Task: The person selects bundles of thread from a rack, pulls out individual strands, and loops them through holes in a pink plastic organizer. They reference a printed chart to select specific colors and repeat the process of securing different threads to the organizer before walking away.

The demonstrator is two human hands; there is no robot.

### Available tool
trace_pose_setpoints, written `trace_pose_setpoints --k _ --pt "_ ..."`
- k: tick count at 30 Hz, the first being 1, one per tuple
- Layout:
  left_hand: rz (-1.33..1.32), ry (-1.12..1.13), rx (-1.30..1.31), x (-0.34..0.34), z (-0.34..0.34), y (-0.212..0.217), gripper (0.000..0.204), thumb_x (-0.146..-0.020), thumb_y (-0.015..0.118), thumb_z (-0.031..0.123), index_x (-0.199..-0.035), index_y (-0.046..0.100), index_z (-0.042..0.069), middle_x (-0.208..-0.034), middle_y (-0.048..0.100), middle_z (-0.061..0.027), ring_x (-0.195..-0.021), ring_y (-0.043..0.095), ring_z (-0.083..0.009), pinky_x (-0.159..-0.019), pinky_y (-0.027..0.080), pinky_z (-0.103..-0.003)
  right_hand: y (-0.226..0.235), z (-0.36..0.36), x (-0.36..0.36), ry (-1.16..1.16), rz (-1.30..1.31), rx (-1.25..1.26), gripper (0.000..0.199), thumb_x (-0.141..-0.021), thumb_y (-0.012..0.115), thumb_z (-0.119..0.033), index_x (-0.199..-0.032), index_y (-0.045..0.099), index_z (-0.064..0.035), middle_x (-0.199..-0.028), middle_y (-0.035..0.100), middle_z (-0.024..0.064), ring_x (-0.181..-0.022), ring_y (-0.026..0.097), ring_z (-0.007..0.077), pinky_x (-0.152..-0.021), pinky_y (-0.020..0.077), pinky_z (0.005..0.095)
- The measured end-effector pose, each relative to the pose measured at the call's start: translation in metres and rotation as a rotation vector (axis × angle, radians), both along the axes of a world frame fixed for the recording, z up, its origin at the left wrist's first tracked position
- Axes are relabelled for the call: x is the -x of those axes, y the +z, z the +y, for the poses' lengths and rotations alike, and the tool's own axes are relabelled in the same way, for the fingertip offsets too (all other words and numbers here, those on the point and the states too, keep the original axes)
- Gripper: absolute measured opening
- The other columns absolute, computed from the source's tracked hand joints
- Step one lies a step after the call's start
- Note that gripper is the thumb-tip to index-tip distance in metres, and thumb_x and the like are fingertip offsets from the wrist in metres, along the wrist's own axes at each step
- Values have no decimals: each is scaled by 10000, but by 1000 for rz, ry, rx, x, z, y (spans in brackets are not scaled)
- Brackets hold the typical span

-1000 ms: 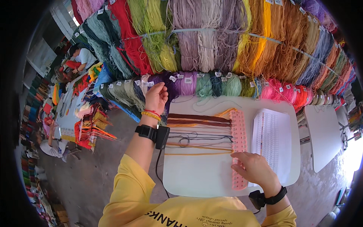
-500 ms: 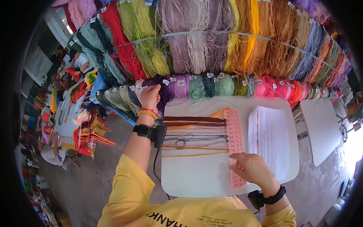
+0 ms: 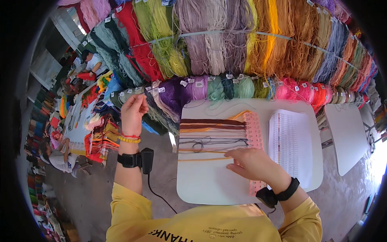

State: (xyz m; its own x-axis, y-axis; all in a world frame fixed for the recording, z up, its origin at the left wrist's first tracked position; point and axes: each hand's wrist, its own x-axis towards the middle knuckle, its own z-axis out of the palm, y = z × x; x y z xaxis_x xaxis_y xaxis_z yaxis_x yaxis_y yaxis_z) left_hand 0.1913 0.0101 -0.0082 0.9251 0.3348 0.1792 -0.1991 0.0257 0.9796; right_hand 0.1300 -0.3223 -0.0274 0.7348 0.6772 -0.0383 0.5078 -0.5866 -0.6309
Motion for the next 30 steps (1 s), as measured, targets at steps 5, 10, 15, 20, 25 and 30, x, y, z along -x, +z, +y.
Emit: trace_pose_setpoints --k 5,10,15,20,25,30 --pt "14 78 -230 26 7 23 185 -831 517 176 -823 591 7 -557 433 44 -498 391 -28 -450 289 -161 11 37 -10 100 -30 -59 259 -737 582 -199 -960 556 -69 -699 581 91 -647 568 265 -586 446 357" --pt "73 113 -365 46 13 40 193 -844 490 170 -807 587 7 -540 414 53 -476 360 -19 -430 263 -167 12 74 -25 161 -100 -217 202 -741 558 -167 -922 568 -76 -679 578 84 -642 573 247 -576 446 348" --pt "86 129 -450 85 7 62 191 -850 476 162 -796 570 4 -539 408 53 -472 331 -12 -428 244 -173 21 121 -40 56 -132 -454 274 -734 538 -120 -1003 516 -77 -871 555 114 -669 573 257 -606 458 339" --pt "31 -80 -676 134 -35 96 150 -819 520 116 -813 577 -23 -723 574 -28 -646 472 -44 -576 374 -184 41 174 -32 204 -406 -829 515 -680 543 -57 -1162 366 -89 -1142 412 151 -746 566 300 -677 468 363" --pt "-259 3 -280 178 -24 116 122 -823 506 98 -869 554 -4 -705 546 -18 -602 444 -46 -548 357 -169 45 158 3 431 34 -636 360 -710 559 -74 -1060 478 -49 -903 523 121 -662 549 218 -581 453 296" --pt "-371 99 -5 161 -9 128 172 -856 469 139 -845 541 -17 -630 479 7 -518 385 -35 -458 268 -152 47 51 -14 260 267 -605 268 -774 551 -84 -1031 513 -18 -796 548 21 -652 481 78 -557 417 235"
